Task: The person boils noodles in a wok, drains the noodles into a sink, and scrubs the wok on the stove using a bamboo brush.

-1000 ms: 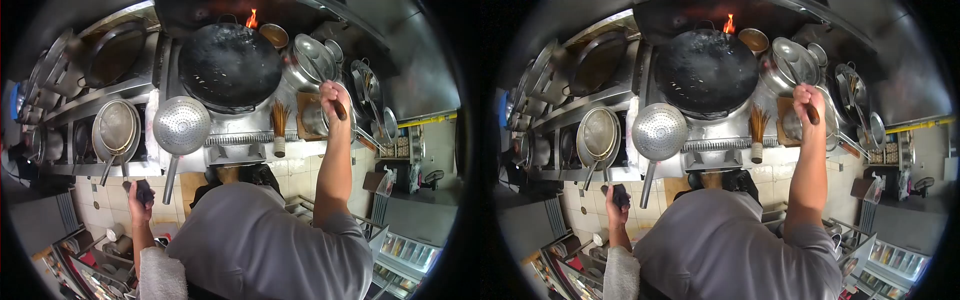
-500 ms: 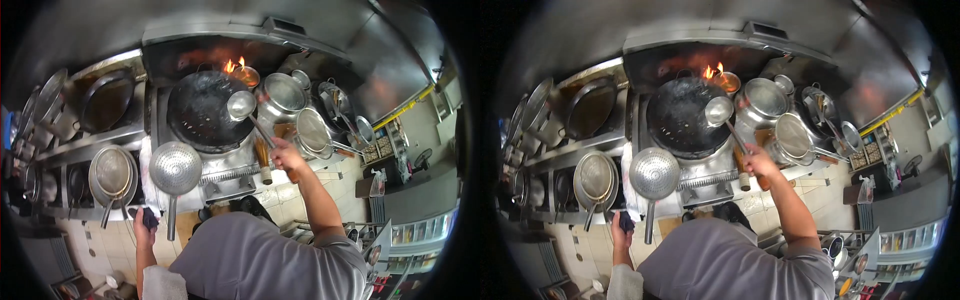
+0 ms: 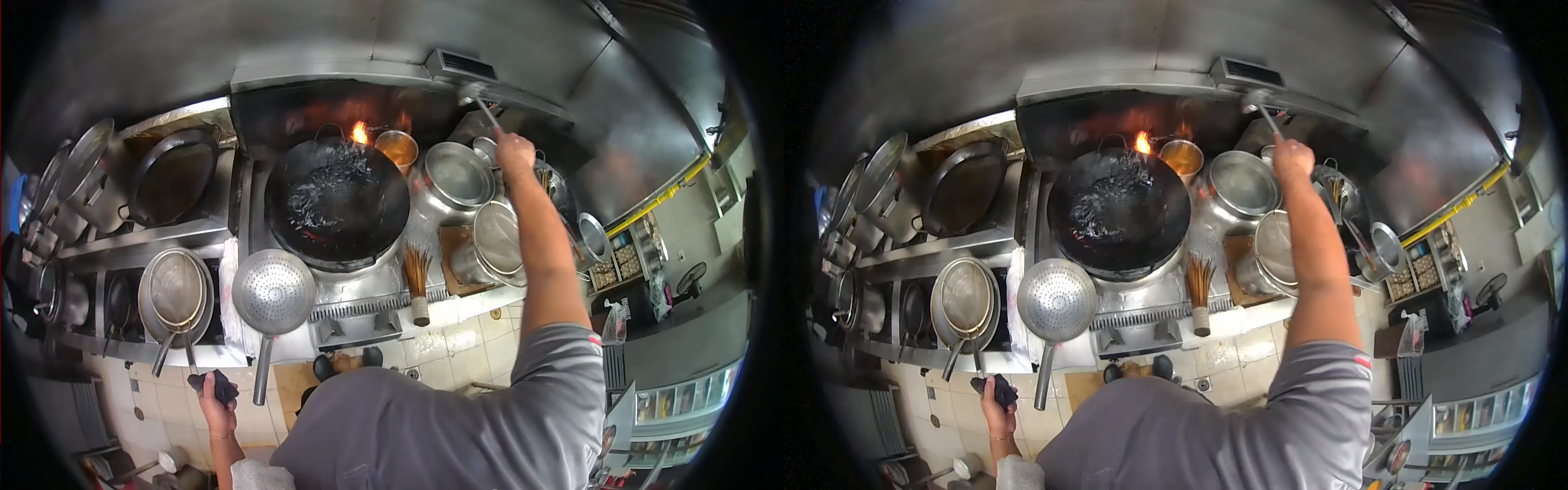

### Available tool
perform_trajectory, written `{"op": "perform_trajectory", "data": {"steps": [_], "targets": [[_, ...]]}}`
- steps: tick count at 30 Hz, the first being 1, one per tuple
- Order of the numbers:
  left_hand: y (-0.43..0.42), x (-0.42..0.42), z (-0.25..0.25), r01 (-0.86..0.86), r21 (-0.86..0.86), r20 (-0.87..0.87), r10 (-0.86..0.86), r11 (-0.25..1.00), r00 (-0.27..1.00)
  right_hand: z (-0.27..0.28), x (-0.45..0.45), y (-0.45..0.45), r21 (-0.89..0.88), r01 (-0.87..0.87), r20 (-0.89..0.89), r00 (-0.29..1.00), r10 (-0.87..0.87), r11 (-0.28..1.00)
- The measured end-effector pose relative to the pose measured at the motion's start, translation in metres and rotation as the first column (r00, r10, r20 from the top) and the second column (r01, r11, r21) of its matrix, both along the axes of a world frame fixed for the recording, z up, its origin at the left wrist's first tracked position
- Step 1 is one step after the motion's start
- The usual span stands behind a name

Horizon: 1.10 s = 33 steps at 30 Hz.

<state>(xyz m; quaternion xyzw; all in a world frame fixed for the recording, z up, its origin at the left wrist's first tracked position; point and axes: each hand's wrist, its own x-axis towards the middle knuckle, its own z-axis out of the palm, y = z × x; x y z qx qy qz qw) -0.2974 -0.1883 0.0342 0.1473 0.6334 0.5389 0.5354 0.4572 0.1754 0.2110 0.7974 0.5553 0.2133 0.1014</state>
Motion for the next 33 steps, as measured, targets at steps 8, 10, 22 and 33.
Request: {"op": "perform_trajectory", "data": {"steps": [8, 10, 22, 33], "targets": [[0.019, -0.015, -0.065, 0.230, 0.022, 0.090, -0.231, 0.973, 0.969, -0.088, -0.032, -0.129, 0.138, 0.041, -0.601, 0.798, 0.051, 0.990], [0.039, -0.002, -0.074, 0.304, -0.030, 0.274, -0.285, 0.952, 0.918, -0.139, -0.030, -0.096, 0.151, 0.129, -0.722, 0.692, 0.021, 0.980], [-0.034, 0.064, -0.020, 0.332, -0.083, -0.088, -0.339, 0.940, 0.937, -0.200, -0.036, -0.051, -0.321, 0.398, -0.095, -0.916, 0.389, 0.859], [0.155, 0.196, 0.115, 0.586, 0.019, -0.103, -0.581, 0.810, 0.807, -0.088, -0.072, -0.116, -0.034, 0.171, -0.178, -0.971, 0.162, 0.985]]}}
